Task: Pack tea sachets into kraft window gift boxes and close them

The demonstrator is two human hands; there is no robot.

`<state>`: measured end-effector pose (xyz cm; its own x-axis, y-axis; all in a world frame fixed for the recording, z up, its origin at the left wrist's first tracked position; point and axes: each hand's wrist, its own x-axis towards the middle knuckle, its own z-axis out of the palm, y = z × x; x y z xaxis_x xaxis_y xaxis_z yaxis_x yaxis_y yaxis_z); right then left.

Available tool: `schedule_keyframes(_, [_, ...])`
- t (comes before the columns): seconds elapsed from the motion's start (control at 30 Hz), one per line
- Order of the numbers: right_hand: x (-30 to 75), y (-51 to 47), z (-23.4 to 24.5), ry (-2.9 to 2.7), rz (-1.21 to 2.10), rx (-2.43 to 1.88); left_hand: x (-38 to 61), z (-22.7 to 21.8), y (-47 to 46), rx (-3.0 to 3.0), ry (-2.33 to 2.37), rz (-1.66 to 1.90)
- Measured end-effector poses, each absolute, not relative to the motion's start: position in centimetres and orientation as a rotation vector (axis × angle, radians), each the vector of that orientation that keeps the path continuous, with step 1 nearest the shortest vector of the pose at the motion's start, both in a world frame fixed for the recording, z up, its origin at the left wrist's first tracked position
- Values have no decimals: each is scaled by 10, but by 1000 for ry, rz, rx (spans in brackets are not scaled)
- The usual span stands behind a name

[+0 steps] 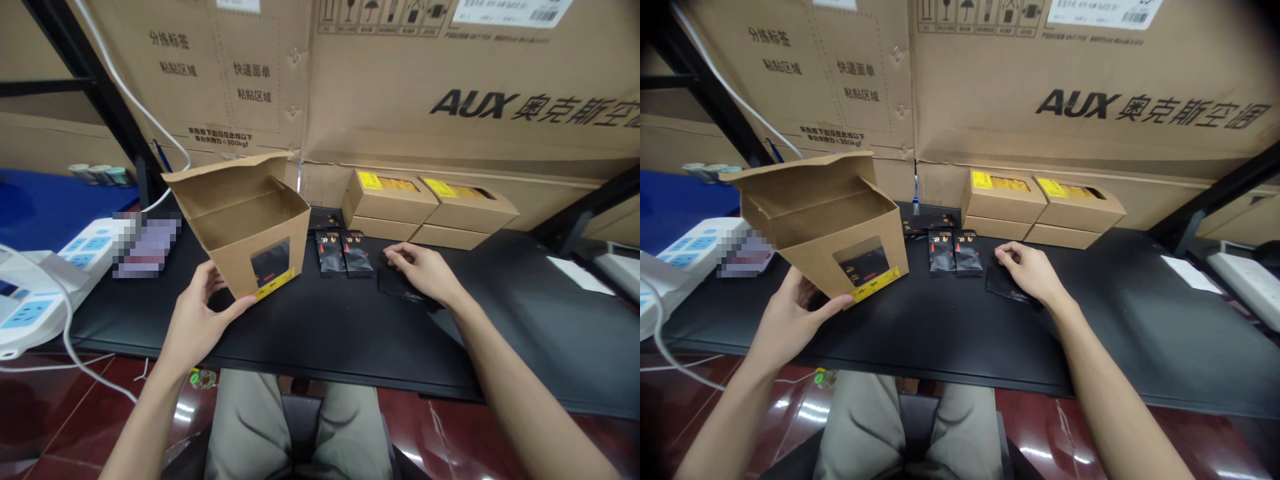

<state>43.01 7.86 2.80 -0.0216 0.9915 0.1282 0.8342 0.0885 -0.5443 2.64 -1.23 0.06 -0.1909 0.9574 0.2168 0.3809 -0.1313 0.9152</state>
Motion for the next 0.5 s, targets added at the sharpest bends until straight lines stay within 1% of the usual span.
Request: schedule_keyframes(0.5, [432, 79, 27, -1909, 432, -1780, 27, 2, -13, 1518, 1586, 1308])
